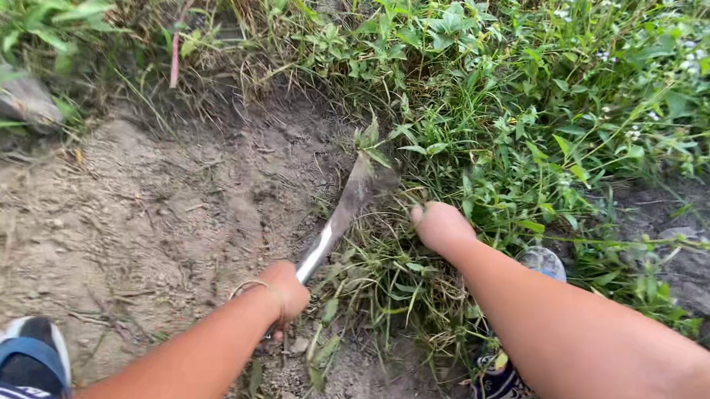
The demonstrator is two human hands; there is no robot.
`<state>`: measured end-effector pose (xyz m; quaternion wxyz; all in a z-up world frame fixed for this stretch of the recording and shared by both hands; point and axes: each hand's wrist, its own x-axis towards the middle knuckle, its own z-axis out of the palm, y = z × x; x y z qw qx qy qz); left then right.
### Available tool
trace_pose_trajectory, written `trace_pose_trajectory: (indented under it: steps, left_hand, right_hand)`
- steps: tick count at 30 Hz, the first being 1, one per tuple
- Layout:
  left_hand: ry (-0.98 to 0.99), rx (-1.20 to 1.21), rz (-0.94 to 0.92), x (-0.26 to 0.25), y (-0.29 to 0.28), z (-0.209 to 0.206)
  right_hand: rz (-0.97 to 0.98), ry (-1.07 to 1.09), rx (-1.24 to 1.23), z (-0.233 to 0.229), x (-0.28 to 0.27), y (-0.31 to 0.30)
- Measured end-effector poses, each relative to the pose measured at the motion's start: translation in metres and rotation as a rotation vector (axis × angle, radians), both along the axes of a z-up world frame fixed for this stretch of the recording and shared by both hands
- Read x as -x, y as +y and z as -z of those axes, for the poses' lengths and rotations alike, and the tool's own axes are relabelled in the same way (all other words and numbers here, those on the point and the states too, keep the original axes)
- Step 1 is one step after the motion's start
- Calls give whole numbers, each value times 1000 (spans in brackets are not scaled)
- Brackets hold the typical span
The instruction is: The person clears vegetation from a patch of soil using a metal tool and by hand, pulling up clumps of weeds and scraping the dirt.
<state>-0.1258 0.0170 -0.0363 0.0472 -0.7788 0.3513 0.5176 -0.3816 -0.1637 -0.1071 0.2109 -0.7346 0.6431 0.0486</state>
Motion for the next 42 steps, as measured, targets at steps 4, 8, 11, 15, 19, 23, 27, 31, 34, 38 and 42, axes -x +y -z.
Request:
trace_pose_trajectory:
  steps: [4, 8, 11, 15, 19, 23, 27, 31, 34, 38, 42]
  left_hand:
    - [-225, 372, 505, -67, -35, -36]
    - [0, 846, -251, -80, -92, -115]
    - [297, 1215, -546, -50, -119, -123]
    - [-158, 857, -284, 4, -24, -21]
    - [-73, 76, 122, -26, -5, -1]
    - [-254, 481, 369, -84, -66, -65]
    - [306, 1108, -457, -68, -97, -107]
    - [-37, 1272, -661, 15, -43, -24]
    - [-172, 189, 93, 41, 25, 27]
    - [219, 77, -198, -8, 15, 23]
    - [513, 202, -560, -37, 7, -21]
  right_hand:
    - [54, 23, -49, 15, 13, 5]
    - [78, -58, 20, 24, 17, 12]
    - [90, -21, -30, 37, 21, 10]
    - [14, -16, -17, 41, 27, 11]
    - [134, 36, -90, 28, 11, 10]
    - [137, 7, -59, 17, 0, 24]
    - [168, 24, -29, -1, 7, 33]
    - [164, -4, 42, -14, -3, 38]
    - [-8, 81, 646, -21, -17, 41]
    - [-155, -47, 434, -31, -58, 1]
    - [-881, 278, 283, 8, -109, -19]
